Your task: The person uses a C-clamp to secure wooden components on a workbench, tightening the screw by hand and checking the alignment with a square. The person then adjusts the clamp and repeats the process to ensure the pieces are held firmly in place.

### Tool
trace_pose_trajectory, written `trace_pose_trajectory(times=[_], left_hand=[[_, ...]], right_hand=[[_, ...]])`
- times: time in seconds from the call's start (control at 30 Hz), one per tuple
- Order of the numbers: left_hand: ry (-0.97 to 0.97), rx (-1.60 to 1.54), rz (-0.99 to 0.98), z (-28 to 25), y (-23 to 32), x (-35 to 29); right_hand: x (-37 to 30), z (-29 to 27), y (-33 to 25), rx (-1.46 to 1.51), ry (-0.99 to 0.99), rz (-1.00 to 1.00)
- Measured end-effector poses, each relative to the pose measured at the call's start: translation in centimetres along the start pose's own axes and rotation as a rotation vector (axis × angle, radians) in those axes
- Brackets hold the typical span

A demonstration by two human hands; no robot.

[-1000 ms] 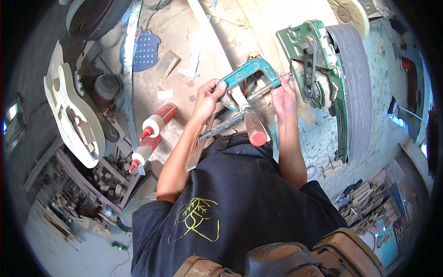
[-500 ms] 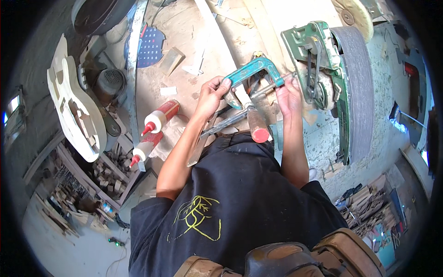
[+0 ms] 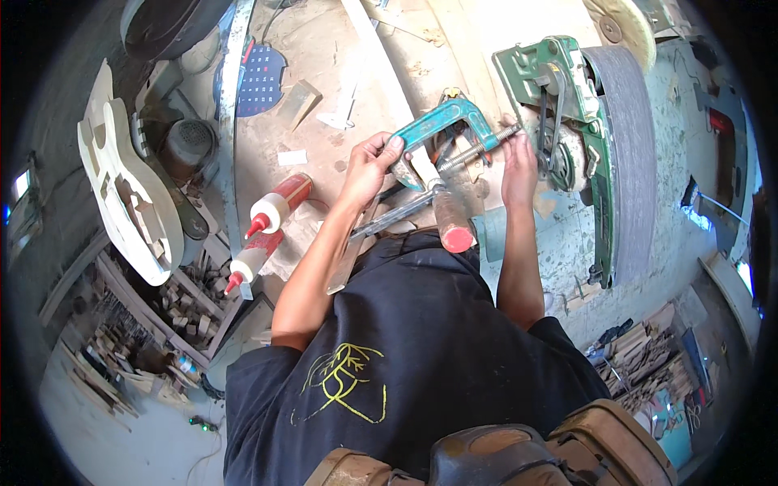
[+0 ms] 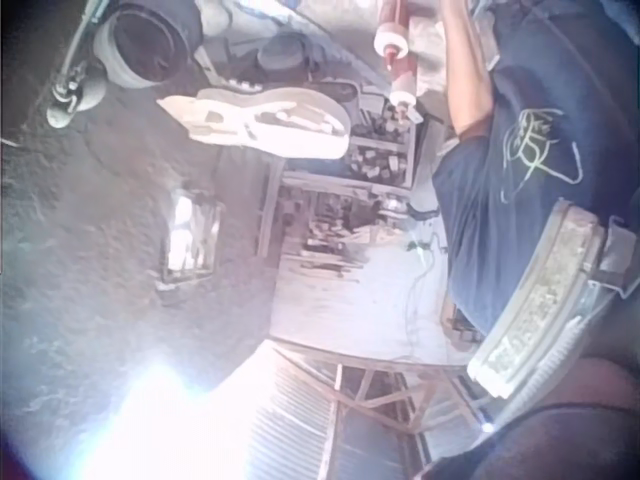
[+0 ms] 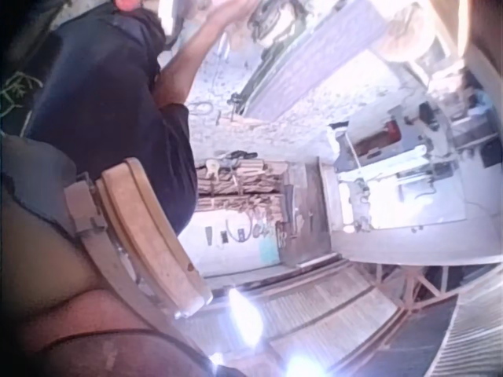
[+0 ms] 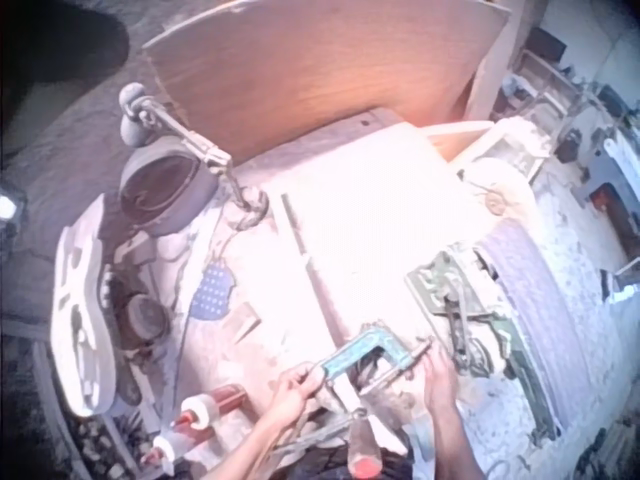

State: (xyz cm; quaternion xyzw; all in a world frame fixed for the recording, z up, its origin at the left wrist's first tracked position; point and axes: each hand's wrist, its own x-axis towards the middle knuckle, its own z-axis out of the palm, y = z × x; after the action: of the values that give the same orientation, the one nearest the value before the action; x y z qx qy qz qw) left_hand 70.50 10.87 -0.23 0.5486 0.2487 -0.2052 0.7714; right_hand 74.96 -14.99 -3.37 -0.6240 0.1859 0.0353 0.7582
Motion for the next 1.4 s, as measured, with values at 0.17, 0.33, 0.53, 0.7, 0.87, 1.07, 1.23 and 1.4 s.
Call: trace_pose_trajectory(times=[0.17, 0.33, 0.53, 0.7, 0.87, 1.07, 1.23, 1.4], left_hand=[[-0.017, -0.008, 0.020, 0.1, 0.3, 0.1], [-0.009, -0.005, -0.012, 0.2, 0.5, 0.0], [-0.015, -0.015, 0.020, -0.1, -0.1, 0.1], [-0.003, -0.004, 0.004, -0.1, -0.1, 0.1], [-0.017, -0.016, 0.018, 0.0, 0.1, 0.0], [-0.018, 0.018, 0.057, 0.2, -0.1, 0.0], [-0.020, 0.049, 0.045, 0.1, -0.2, 0.3], [0.003, 0.070, 0.032, -0.1, -0.2, 0.2]], right_hand=[[0.9, -2.0, 0.9, -0.386, -0.003, -0.031], [-0.1, -1.2, -0.6, -0.203, 0.135, 0.261], [-0.7, -1.2, -1.1, 0.739, 0.080, 0.306], [-1.7, -0.8, 0.4, 0.994, -0.219, 0.369], [-1.5, 1.1, -0.2, 0.852, -0.224, 0.337], [-0.6, 1.7, 0.5, 0.738, -0.106, 0.278], [0.0, 1.4, 1.4, 0.770, -0.019, 0.305], [-0.6, 2.7, -0.5, 0.881, -0.016, 0.374]])
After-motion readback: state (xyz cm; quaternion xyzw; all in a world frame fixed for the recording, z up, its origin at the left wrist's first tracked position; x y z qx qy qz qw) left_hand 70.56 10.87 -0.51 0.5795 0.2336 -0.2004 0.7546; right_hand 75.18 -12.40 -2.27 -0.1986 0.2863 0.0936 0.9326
